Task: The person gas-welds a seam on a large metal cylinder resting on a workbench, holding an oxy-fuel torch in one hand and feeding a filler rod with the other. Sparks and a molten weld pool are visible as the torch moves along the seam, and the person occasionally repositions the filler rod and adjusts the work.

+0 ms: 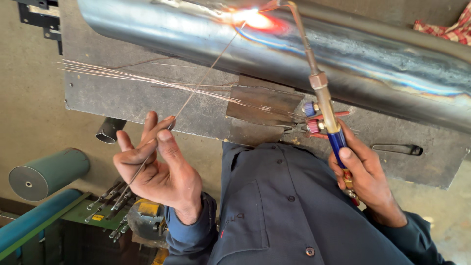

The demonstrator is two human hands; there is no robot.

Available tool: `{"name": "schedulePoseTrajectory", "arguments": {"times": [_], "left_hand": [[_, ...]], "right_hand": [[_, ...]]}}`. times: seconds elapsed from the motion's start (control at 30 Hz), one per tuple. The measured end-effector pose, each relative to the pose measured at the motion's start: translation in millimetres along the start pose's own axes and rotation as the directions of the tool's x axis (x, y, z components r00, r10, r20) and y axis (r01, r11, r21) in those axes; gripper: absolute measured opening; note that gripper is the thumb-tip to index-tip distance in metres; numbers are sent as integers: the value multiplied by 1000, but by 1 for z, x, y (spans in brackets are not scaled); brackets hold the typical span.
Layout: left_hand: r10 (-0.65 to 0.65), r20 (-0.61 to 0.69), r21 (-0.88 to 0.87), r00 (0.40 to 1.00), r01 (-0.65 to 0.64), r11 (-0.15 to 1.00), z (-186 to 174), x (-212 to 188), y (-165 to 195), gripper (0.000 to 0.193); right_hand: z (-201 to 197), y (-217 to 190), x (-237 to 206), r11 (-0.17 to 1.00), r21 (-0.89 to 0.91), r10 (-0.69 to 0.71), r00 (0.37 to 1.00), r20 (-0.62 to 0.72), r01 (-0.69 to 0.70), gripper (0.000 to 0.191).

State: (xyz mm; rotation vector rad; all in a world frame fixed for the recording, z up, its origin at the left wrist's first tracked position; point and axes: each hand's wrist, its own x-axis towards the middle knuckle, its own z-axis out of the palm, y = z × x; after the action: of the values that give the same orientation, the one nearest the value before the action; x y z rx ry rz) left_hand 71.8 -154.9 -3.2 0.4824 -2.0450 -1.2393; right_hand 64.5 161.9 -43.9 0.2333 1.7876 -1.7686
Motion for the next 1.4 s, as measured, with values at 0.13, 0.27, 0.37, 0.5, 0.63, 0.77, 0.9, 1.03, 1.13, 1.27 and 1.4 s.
{"name": "schedulePoseTrajectory", "arguments": {"times": [0.13,0.27,0.37,0.5,0.63,0.77,0.9,1.03,1.13,1.27,1.4], "left_hand": [[13,12,1,1000,-13,1000,-6,2,3,24],[10,16,-25,1000,-10,1000,-10,4,8,22],[16,21,-57,1000,-15,998,-14,5,13,19],[38,29,-98,999,-35,995,-24,9,22,14],[-93,64,-179,994,103,978,-38,11,33,16],[-318,221,-259,922,370,892,-52,12,36,32],[-230,334,-426,914,364,828,-60,15,31,31],[-217,370,-525,903,396,753,-64,17,27,27],[-241,369,-480,898,406,778,-68,20,27,32],[-278,440,-323,854,439,838,-80,31,25,45],[-166,553,-167,816,304,938,-95,51,9,61]], "right_hand": [[-2,2,-11,993,111,-25,1000,-8,25,76],[-4,3,-23,975,211,-76,997,-11,77,82],[-4,8,-32,954,268,-132,991,-26,134,82],[-6,22,-41,926,321,-199,980,-22,196,79],[-14,49,-37,884,385,-286,958,-1,264,82],[-32,74,-22,819,502,-387,913,126,278,86],[-45,80,-2,771,619,-406,865,295,151,92],[-39,73,5,794,583,-411,857,309,171,87],[-27,67,0,821,531,-374,901,219,211,85],[-4,58,-4,793,560,-410,890,197,241,80],[20,48,-2,772,578,-439,880,182,265,77]]}}
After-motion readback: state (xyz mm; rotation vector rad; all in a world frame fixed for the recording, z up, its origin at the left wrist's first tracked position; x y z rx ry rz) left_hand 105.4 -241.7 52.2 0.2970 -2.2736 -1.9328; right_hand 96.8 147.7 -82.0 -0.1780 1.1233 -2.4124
